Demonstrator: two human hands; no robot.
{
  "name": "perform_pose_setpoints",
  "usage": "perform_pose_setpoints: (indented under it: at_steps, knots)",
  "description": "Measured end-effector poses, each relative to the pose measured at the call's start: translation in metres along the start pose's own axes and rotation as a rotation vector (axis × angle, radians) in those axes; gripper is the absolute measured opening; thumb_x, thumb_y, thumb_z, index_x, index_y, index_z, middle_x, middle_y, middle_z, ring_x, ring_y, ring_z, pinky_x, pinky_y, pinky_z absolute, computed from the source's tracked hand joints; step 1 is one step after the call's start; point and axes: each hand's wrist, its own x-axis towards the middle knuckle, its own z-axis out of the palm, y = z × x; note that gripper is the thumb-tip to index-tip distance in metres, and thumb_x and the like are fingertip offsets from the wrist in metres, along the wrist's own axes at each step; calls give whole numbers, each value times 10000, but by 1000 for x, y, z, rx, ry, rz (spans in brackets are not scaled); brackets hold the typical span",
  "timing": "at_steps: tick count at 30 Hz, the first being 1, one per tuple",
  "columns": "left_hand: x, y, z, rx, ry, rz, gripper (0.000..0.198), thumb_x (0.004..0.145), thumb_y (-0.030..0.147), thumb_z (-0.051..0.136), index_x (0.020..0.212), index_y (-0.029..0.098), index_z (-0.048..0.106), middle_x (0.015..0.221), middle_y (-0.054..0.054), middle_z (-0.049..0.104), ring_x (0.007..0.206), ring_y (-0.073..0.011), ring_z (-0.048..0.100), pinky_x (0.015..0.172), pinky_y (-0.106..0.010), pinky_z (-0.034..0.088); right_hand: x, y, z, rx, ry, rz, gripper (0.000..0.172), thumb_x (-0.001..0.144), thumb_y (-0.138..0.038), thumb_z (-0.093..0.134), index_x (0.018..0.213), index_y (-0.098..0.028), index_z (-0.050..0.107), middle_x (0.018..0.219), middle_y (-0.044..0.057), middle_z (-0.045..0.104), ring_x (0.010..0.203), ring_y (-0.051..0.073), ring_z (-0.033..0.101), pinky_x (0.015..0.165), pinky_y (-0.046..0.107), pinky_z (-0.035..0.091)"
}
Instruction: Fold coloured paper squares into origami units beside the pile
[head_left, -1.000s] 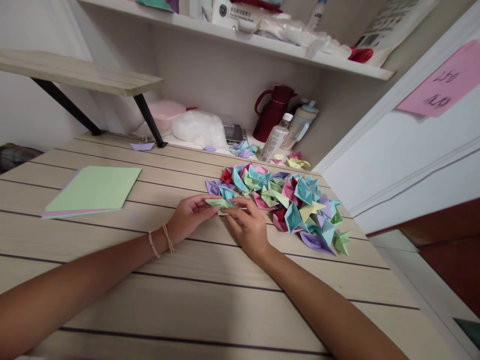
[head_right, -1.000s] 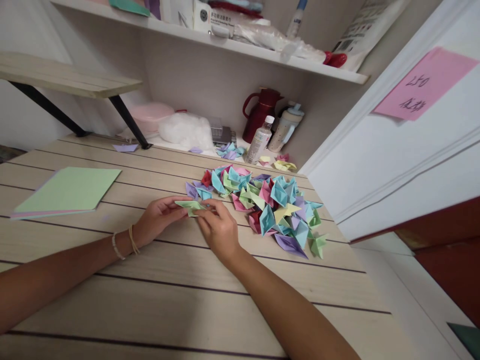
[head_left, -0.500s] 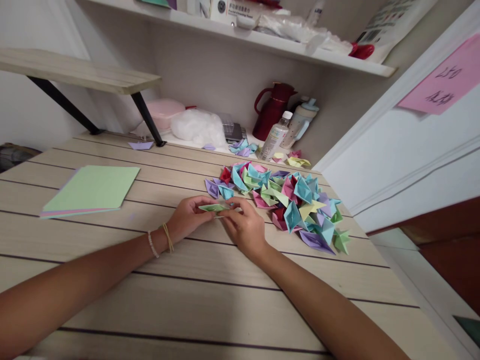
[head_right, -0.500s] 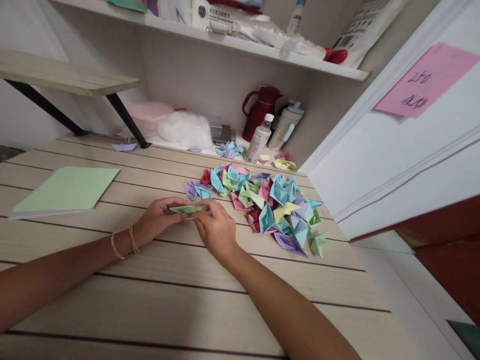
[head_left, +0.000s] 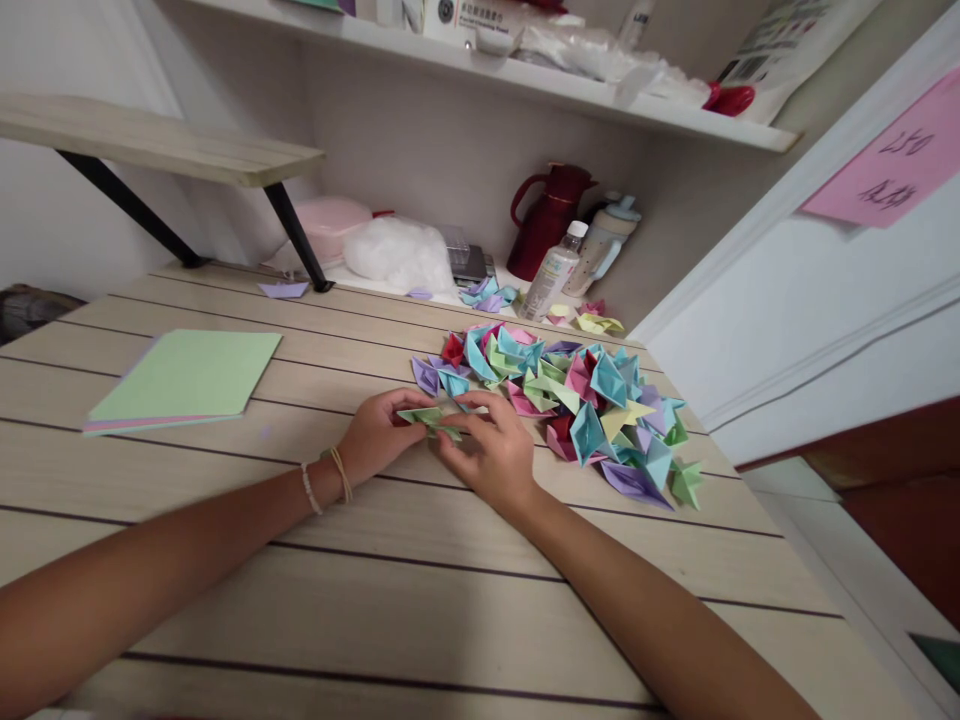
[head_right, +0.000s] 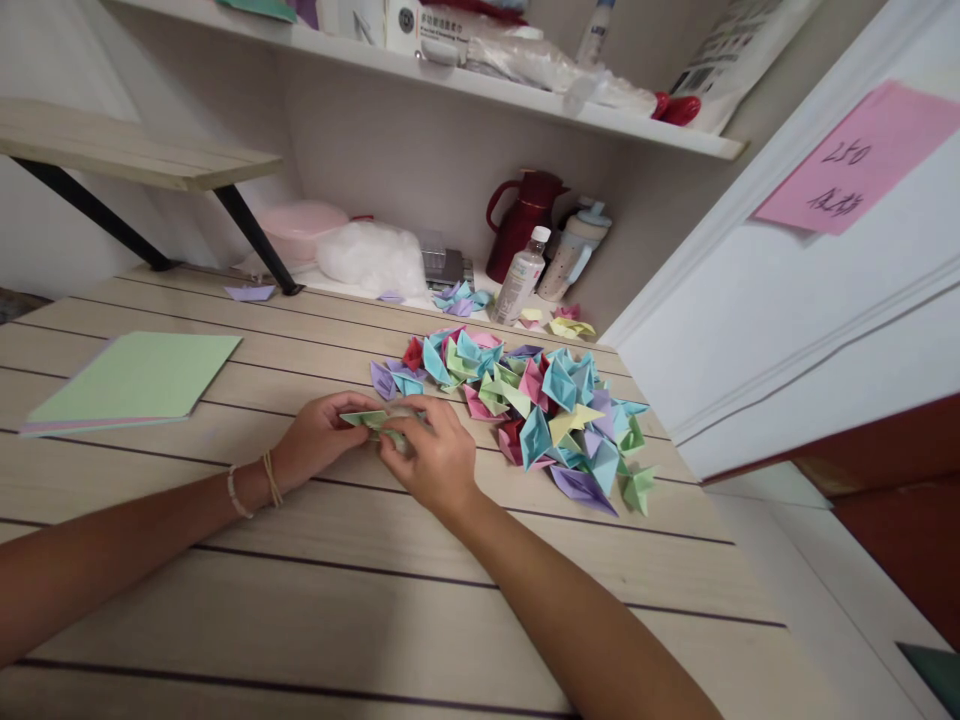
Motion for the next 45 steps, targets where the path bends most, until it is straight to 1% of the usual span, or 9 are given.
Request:
perform_pose_setpoints:
  at_steps: [7, 12, 16, 20, 25, 29, 33, 40, 45]
  knots:
    - [-6, 2, 4, 115, 7, 83, 256, 637, 183, 592, 887, 172, 646, 869, -34, 678, 783, -187, 629, 692, -274, 503, 0, 1, 3, -151, -95, -74, 184, 749, -233, 596, 903, -306, 665, 1070, 6, 613, 980, 231, 506, 803, 353, 445]
    - [-10, 4, 5, 166, -28, 100, 273, 652, 189, 596, 920, 175, 649, 886, -32, 684, 753, -173, 632, 663, -248, 498, 2, -2, 2, -175, -135, -98, 167, 773, -205, 566, 870, -297, 665, 1044, -18, 636, 989, 235, 486, 810, 354, 436]
    - [-9, 7, 4, -63, -78, 57, 381, 626, 181, 651, 1003, 150, 611, 979, -76, 665, 832, -188, 632, 724, -275, 502, 6, 0, 0, -95, -122, -4, 144, 767, -183, 567, 820, -273, 666, 980, 5, 649, 941, 216, 507, 792, 344, 443]
    - [-5, 9, 0, -370, -153, -68, 568, 608, 159, 695, 1147, 141, 516, 1007, -112, 659, 847, -186, 642, 800, -329, 490, 11, 9, -1, 116, -44, 200, 74, 739, -214, 607, 782, -228, 665, 919, 38, 627, 875, 196, 544, 758, 337, 456]
    - [0, 4, -2, -401, -142, -131, 421, 580, 178, 736, 979, 129, 614, 964, -96, 680, 836, -180, 648, 826, -323, 487, 12, 15, 1, 442, -29, 401, 70, 699, -256, 646, 729, -196, 667, 866, 50, 595, 789, 170, 573, 631, 277, 466]
    - [1, 1, -2, -304, -71, -142, 279, 559, 226, 752, 799, 123, 652, 822, -64, 706, 744, -170, 654, 768, -309, 511, 9, 10, 3, 508, -65, 407, 68, 669, -238, 666, 709, -184, 675, 857, 49, 592, 779, 159, 570, 636, 261, 452]
    - [-1, 3, -1, -256, -7, -151, 247, 536, 253, 763, 712, 125, 645, 692, -35, 694, 627, -152, 640, 663, -283, 526, 7, 7, 5, 546, -85, 429, 75, 660, -244, 668, 699, -181, 675, 841, 46, 592, 720, 140, 562, 597, 244, 442]
    - [-4, 6, 3, -272, 52, -135, 247, 516, 259, 773, 674, 131, 632, 624, -12, 664, 577, -128, 616, 595, -246, 506, 3, 5, 9, 617, -47, 468, 40, 643, -210, 655, 664, -178, 666, 799, 42, 593, 715, 144, 574, 619, 249, 459]
    - [-3, 7, 4, -319, 68, -111, 293, 561, 264, 751, 797, 128, 644, 626, -7, 657, 577, -122, 606, 614, -249, 502, 6, 3, 8, 744, -66, 512, 133, 695, -279, 622, 782, -185, 656, 909, 55, 599, 767, 149, 589, 662, 260, 483]
